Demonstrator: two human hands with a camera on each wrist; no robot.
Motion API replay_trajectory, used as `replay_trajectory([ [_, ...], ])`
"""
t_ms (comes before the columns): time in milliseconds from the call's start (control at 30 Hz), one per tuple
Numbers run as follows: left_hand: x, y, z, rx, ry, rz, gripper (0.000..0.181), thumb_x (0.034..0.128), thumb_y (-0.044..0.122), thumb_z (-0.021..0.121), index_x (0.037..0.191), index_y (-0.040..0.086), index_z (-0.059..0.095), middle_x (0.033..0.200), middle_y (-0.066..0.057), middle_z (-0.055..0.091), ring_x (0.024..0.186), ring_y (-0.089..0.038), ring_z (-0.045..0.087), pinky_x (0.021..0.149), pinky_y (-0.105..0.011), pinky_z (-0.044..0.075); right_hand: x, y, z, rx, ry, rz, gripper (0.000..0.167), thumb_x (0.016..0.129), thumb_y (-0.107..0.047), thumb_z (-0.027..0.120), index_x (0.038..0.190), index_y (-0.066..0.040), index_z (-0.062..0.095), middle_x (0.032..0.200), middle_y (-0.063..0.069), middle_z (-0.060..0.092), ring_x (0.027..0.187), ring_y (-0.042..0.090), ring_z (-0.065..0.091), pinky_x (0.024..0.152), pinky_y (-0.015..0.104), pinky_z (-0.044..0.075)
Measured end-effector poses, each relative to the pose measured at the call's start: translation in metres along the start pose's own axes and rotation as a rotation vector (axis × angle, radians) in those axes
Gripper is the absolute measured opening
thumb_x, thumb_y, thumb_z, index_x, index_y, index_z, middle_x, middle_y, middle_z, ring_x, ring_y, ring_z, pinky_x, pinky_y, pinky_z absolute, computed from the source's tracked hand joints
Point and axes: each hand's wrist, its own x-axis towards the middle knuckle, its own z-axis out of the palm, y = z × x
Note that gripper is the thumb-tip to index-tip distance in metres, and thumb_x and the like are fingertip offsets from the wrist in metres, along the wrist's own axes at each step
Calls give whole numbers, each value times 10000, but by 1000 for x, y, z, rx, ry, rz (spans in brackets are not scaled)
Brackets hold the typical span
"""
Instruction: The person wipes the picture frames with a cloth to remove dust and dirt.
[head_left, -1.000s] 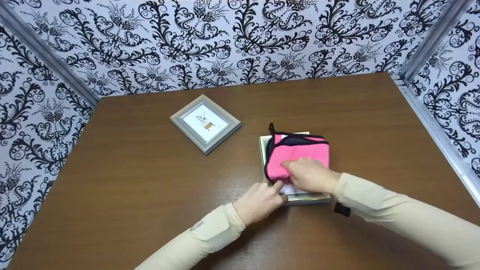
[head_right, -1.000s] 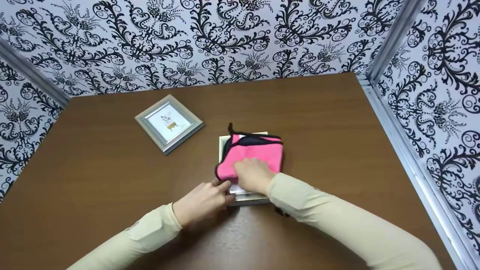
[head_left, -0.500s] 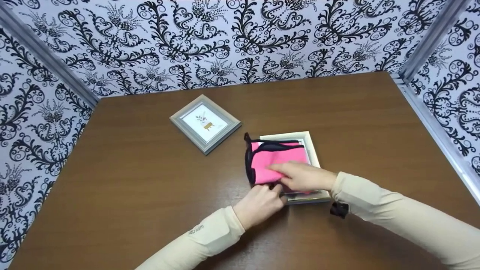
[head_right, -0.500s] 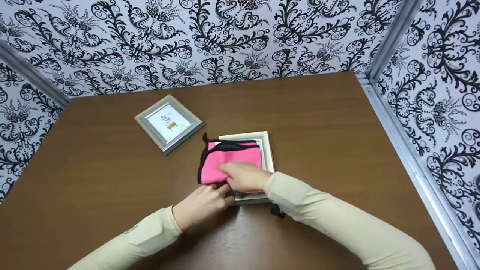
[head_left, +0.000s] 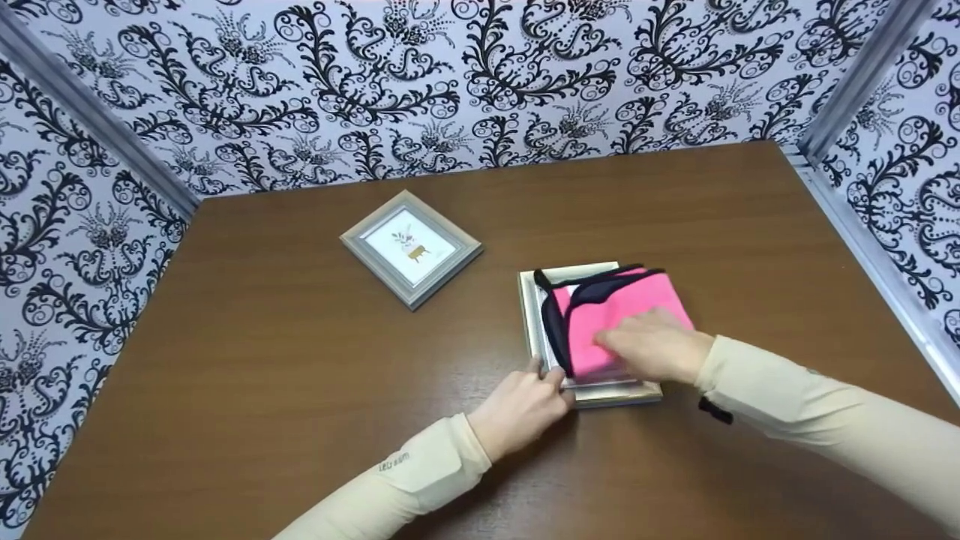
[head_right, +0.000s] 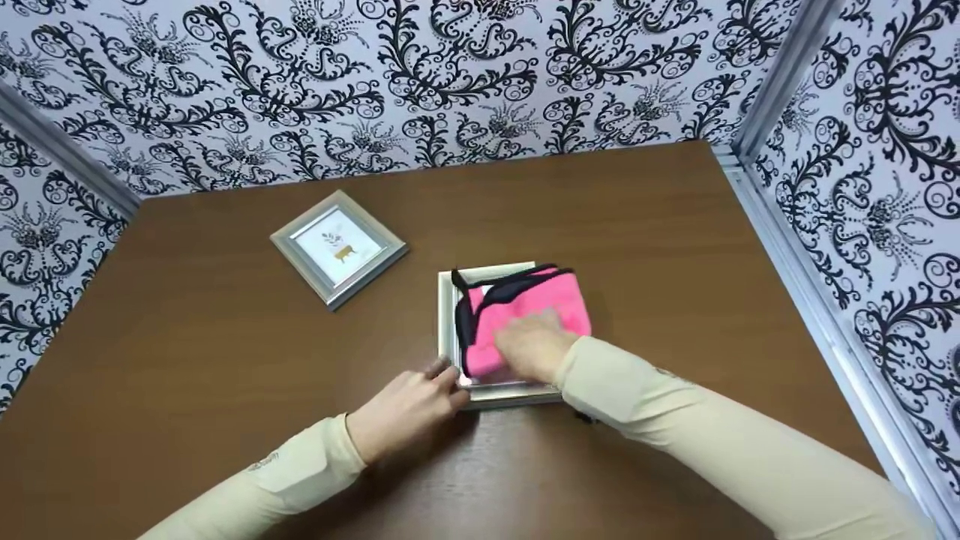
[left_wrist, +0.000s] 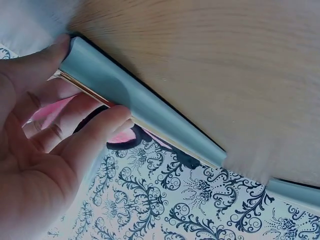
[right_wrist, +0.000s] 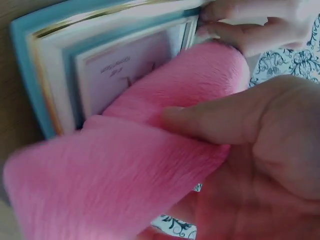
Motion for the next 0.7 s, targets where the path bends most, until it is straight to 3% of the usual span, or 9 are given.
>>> replay_trajectory([
  [133,1,-5,-3,-95,-44,-22,98,778,170,737,869,192,705,843,-16,606,767,-209,621,535,-251,526,-7,2,2,-28,45,-17,207,784,47,652,778,-134,550,630,-22,496,570,196,488,485,373,399],
  [233,4,-14,-6,-218,-91,-23,103,818,237,746,894,174,716,845,-12,622,736,-173,613,550,-248,528,-7,1,6,-24,75,-48,207,786,78,632,795,-114,553,669,-3,521,599,232,511,502,376,415],
  [367,13,-39,-9,-461,-149,-18,93,862,206,711,866,114,697,773,-5,642,656,-123,620,584,-210,518,-7,1,11,-14,108,-74,230,748,133,609,803,-84,556,673,6,505,603,242,517,521,378,434],
  [433,20,-55,-7,-546,-167,-62,46,865,138,680,850,95,677,735,-6,644,628,-123,618,579,-212,511,-8,1,13,-20,123,-84,232,736,145,597,815,-71,562,678,12,501,614,253,527,530,386,443],
  [500,27,-71,-4,-544,-167,-142,31,859,92,662,881,82,680,752,-22,654,641,-149,623,582,-242,519,-9,2,14,-28,136,-94,229,732,147,593,823,-62,567,685,19,508,634,270,543,540,397,457],
  [700,49,-105,21,-320,-146,-470,115,889,88,609,964,58,692,931,-110,622,704,-285,653,569,-401,547,-9,0,16,-41,160,-104,230,723,142,590,803,-72,565,698,22,524,646,284,557,534,408,474],
])
